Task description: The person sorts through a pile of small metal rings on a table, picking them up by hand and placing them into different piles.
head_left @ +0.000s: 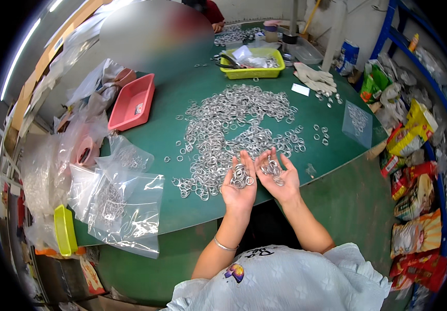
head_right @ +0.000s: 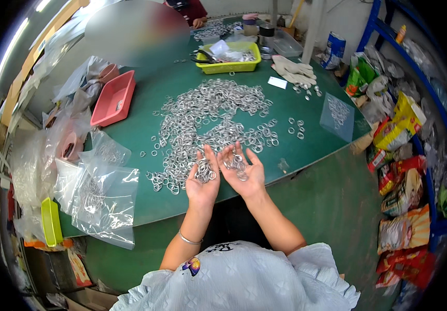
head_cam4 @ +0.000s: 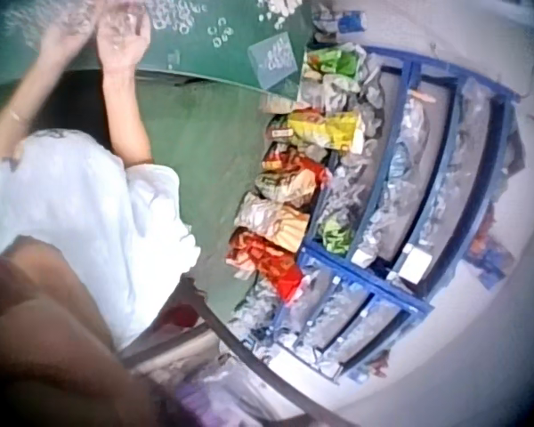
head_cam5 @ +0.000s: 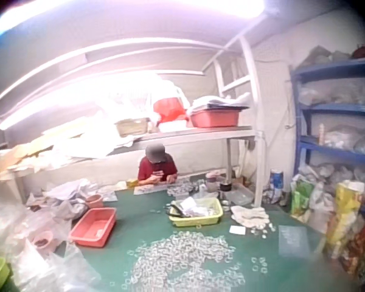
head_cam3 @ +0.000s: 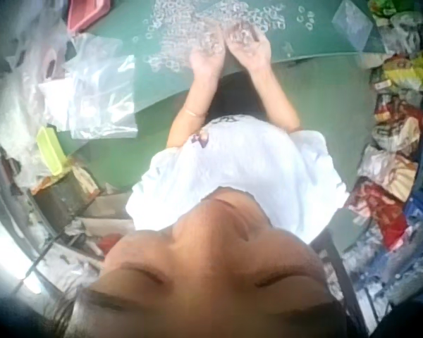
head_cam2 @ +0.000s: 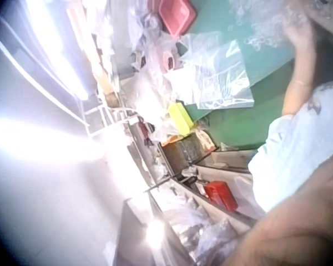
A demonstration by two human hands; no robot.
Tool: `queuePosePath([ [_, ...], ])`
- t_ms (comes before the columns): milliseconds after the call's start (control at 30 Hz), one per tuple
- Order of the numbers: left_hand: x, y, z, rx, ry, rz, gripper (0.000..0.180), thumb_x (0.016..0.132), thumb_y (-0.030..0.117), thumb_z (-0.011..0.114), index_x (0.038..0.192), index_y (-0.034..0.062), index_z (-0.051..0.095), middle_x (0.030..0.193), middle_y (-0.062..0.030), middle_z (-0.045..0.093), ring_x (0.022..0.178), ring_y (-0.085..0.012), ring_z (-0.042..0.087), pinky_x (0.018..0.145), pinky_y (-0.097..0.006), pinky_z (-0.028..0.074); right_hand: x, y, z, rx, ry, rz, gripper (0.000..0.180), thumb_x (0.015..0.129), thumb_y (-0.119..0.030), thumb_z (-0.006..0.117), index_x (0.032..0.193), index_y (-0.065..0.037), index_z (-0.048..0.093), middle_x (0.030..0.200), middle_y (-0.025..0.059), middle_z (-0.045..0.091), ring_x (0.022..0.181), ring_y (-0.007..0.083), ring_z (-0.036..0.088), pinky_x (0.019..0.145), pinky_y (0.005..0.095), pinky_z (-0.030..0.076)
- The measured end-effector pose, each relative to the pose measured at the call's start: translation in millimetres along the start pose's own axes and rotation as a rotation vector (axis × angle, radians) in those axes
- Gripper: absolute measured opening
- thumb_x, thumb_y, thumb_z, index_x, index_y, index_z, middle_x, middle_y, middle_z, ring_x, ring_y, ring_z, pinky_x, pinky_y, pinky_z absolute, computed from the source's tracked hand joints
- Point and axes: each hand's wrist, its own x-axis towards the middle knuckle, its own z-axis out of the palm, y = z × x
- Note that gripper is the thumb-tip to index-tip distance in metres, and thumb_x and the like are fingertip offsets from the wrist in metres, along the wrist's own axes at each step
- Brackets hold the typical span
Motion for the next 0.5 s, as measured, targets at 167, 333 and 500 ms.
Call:
queuePosePath([
  [167,-9.1,-24.9,-21.5,-0.004,0.124,-0.140,0.030,0.094,0.020,0.030,0.101,0.0003,0.051,0.098,-0.0131,0.055,0.084,-0.0219,0.058,0.071,-0.031,0.052,-29.2,-12.3,12.0,0.003,-0.020,-0.105,0.026,0.090,-0.021,0.039,0.098,-0.002,0.055,0.105,0.0160,0.053,0.106,0.0265,0.049,0.096,0.0430,0.037],
  [333,-20.0,-37.2,-37.4,-0.025,0.142,-0.252,0.017,0.087,0.007,0.038,0.095,0.0007,0.051,0.086,-0.0084,0.055,0.073,-0.0148,0.056,0.062,-0.025,0.048,-35.4,-60.3,1.2,0.112,0.047,-0.052,0.026,0.092,-0.019,0.036,0.099,0.001,0.052,0.100,0.0173,0.051,0.096,0.0263,0.051,0.075,0.0336,0.049],
  [500,-47.7,-49.0,-43.5,0.116,0.269,-0.256,0.024,0.091,0.013,0.036,0.096,0.0010,0.056,0.092,-0.0122,0.057,0.084,-0.0215,0.056,0.077,-0.031,0.050,-56.1,-160.4,-8.8,-0.090,-0.209,-0.121,0.015,0.089,-0.016,0.046,0.093,-0.003,0.053,0.063,0.0015,0.044,0.046,0.0081,0.038,0.036,0.0200,0.027],
])
